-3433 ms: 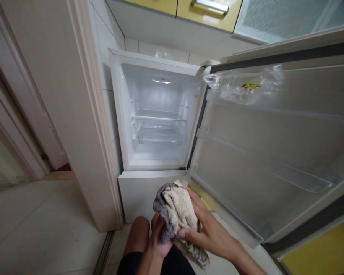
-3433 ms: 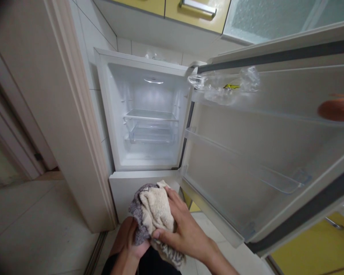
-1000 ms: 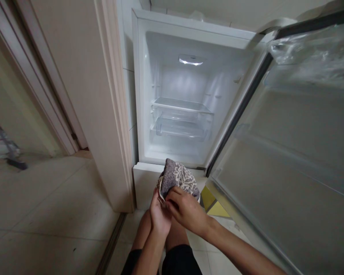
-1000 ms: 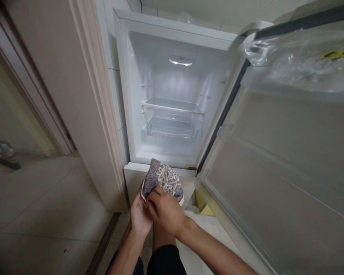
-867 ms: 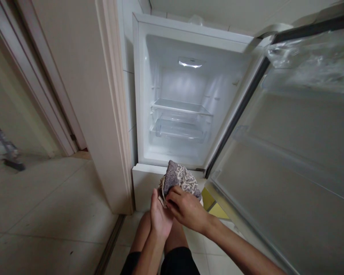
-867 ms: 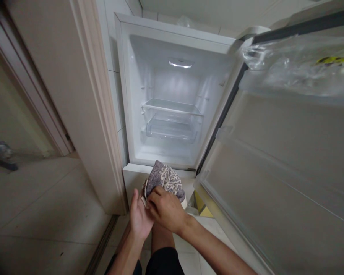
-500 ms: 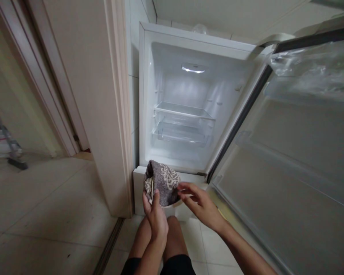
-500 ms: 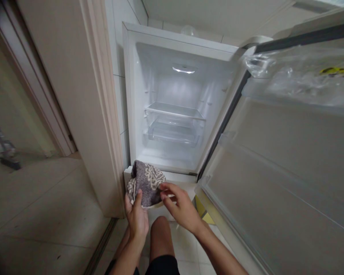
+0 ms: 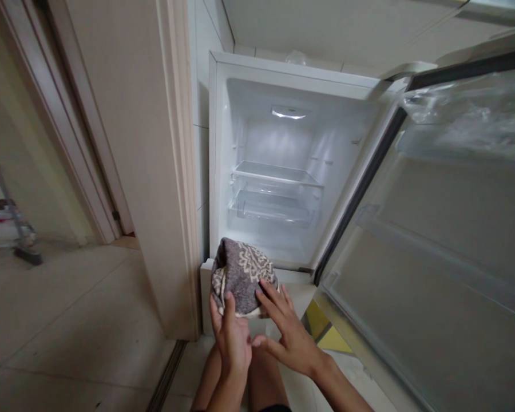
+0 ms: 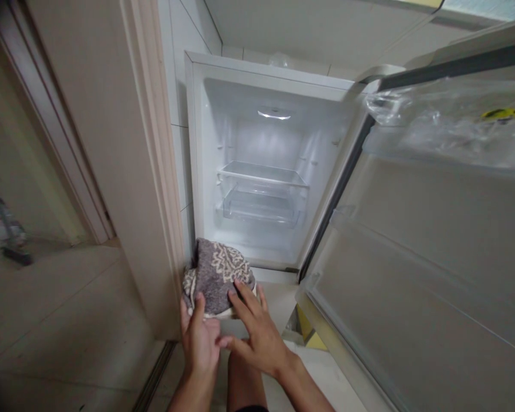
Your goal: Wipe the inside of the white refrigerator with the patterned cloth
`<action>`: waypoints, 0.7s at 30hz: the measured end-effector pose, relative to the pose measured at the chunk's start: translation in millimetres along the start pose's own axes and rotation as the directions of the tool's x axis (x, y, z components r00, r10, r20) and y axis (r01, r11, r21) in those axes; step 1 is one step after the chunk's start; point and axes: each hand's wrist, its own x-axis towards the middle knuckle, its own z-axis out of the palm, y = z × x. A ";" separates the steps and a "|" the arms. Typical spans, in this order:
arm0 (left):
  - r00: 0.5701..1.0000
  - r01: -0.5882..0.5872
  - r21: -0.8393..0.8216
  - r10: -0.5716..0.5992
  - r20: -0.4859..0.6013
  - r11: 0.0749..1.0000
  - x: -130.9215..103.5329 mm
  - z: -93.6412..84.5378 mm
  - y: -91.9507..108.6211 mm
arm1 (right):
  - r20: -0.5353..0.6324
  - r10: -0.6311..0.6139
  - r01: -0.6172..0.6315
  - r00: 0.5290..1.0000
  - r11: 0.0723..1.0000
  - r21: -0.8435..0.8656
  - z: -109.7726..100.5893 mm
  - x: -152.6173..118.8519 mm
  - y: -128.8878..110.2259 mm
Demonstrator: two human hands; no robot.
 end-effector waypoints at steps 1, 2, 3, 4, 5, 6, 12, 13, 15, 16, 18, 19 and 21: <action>1.000 0.002 -0.061 -0.002 -0.011 0.998 2.7 2.9 9.8 | -0.033 -0.010 0.007 0.999 0.997 -0.083 0.3 -1.8 4.3; 1.000 -0.014 -0.118 0.011 -0.024 0.993 4.9 5.6 18.1 | -0.070 0.004 -0.014 0.998 0.990 -0.142 1.0 -3.1 7.2; 0.999 -0.039 -0.163 0.034 -0.035 0.986 6.6 8.0 24.4 | -0.102 0.032 -0.050 0.994 0.983 -0.174 2.1 -4.0 8.5; 0.998 -0.061 -0.188 0.055 -0.037 0.980 7.7 9.8 28.9 | -0.122 0.060 -0.081 0.991 0.980 -0.183 3.5 -4.8 8.3; 0.997 -0.071 -0.198 0.065 -0.037 0.978 8.4 11.0 31.4 | -0.132 0.075 -0.098 0.988 0.980 -0.175 4.9 -5.6 6.8; 0.997 -0.077 -0.199 0.070 -0.039 0.977 8.7 11.7 32.5 | -0.142 0.075 -0.097 0.987 0.983 -0.158 6.1 -6.5 4.3; 0.989 -0.127 -0.135 0.115 -0.095 0.983 8.1 9.5 27.6 | -0.531 0.064 -0.145 0.845 0.983 -0.113 -3.5 -11.1 -10.6; 0.991 -0.108 -0.126 0.096 -0.094 0.986 7.7 9.3 26.7 | -0.563 0.057 -0.160 0.825 0.978 -0.136 -7.2 -10.4 -10.3; 0.996 -0.039 -0.116 0.030 -0.084 0.993 6.4 9.5 24.8 | -0.532 0.026 -0.155 0.846 0.968 -0.199 -13.2 -7.5 -6.7; 0.997 -0.004 -0.118 -0.005 -0.072 0.993 5.3 9.9 23.6 | -0.488 0.018 -0.141 0.873 0.966 -0.216 -14.8 -5.6 -4.2; 0.998 0.035 -0.135 -0.041 -0.043 0.990 2.7 10.9 20.7 | -0.410 0.042 -0.130 0.911 0.973 -0.189 -13.9 -2.6 0.1; 0.999 0.039 -0.149 -0.044 -0.030 0.988 1.5 11.3 19.3 | -0.384 0.076 -0.141 0.920 0.979 -0.145 -11.4 -1.9 1.1; 0.999 0.037 -0.185 -0.041 -0.019 0.982 0.0 11.6 17.3 | -0.351 0.160 -0.182 0.922 0.983 -0.030 -3.6 -2.9 -0.3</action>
